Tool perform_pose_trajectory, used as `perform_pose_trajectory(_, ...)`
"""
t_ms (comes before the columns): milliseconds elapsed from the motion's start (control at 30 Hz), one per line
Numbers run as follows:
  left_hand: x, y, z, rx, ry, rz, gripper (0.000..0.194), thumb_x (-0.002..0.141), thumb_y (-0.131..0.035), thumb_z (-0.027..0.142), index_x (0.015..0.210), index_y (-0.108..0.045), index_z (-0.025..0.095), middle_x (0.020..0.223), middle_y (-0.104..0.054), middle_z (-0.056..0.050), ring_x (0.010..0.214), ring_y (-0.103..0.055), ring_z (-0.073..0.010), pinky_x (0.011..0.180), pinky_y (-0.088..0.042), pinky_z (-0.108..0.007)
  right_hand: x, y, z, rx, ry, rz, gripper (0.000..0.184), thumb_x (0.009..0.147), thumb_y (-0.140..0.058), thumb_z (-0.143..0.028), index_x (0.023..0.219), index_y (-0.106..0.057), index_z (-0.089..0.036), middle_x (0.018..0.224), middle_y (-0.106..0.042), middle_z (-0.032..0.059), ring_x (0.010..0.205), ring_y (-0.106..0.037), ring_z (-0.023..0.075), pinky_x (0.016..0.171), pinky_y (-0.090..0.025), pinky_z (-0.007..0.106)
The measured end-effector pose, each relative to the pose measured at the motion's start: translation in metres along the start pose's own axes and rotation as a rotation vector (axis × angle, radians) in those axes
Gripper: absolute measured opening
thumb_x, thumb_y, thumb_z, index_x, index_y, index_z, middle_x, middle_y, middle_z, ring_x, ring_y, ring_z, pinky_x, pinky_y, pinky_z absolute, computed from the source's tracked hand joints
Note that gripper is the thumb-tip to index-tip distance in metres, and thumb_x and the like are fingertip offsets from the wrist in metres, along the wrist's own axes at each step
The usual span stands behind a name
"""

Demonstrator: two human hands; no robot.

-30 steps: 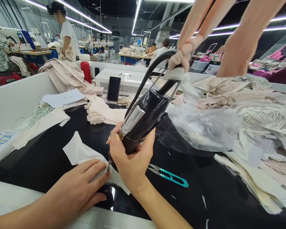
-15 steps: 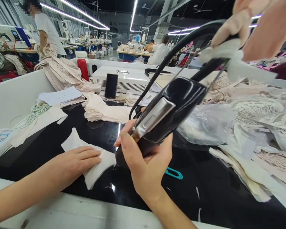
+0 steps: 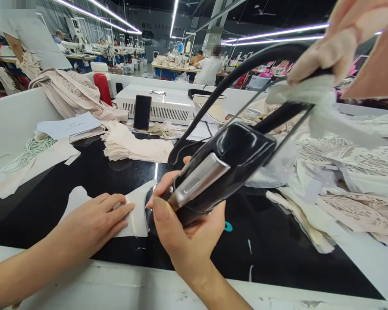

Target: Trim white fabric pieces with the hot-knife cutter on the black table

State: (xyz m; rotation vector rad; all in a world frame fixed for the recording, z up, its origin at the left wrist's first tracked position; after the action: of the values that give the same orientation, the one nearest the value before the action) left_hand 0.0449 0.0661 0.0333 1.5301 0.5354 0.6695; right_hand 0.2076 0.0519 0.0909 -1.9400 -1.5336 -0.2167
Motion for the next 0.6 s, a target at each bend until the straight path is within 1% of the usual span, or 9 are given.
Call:
perform_pose_trajectory(167, -0.0011, 0.0003, 0.0011, 0.012, -0.035, 0.034, 0.017, 0.1, -0.047, 0.018, 0.108, -0.061, 0.015, 0.097, -0.062, -0.008, 0.08, -0.056, -0.022, 0.073, -0.048, -0.036, 0.0004, 0.0008, 0.0034, -0.009, -0.001, 0.004, 0.044, 0.081, -0.079, -0.028, 0.116, -0.053, -0.028, 0.081, -0.064, -0.0036, 0.058, -0.061, 0.0124, 0.055, -0.054, 0.027)
perform_pose_trajectory(433, -0.004, 0.0002, 0.0041, 0.059, -0.026, 0.055, 0.018, 0.099, -0.049, 0.019, 0.111, -0.061, 0.014, 0.096, -0.062, -0.008, 0.077, -0.057, -0.0228, 0.067, -0.046, -0.036, -0.0018, -0.0019, 0.0027, 0.003, 0.015, -0.02, 0.044, 0.081, -0.08, -0.03, 0.115, -0.054, -0.027, 0.079, -0.064, -0.0033, 0.057, -0.061, 0.0118, 0.054, -0.054, 0.025)
perform_pose_trajectory(600, -0.0066, -0.0013, 0.0042, 0.06, 0.003, 0.041, 0.019, 0.098, -0.051, 0.02, 0.113, -0.061, 0.015, 0.096, -0.062, -0.008, 0.077, -0.058, -0.0229, 0.066, -0.046, -0.036, -0.0008, -0.002, 0.002, -0.008, 0.021, -0.017, 0.045, 0.081, -0.08, -0.032, 0.116, -0.052, -0.028, 0.08, -0.063, -0.0036, 0.057, -0.061, 0.012, 0.054, -0.054, 0.026)
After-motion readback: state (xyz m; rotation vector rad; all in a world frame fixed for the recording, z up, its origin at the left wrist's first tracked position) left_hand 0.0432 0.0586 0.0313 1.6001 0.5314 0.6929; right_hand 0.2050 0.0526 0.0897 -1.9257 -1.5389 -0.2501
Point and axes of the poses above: each hand's wrist, its own x-axis towards the middle knuckle, its own y-axis out of the back of the hand, z = x × y, the point moved 4 cm from there along x, towards the middle knuckle
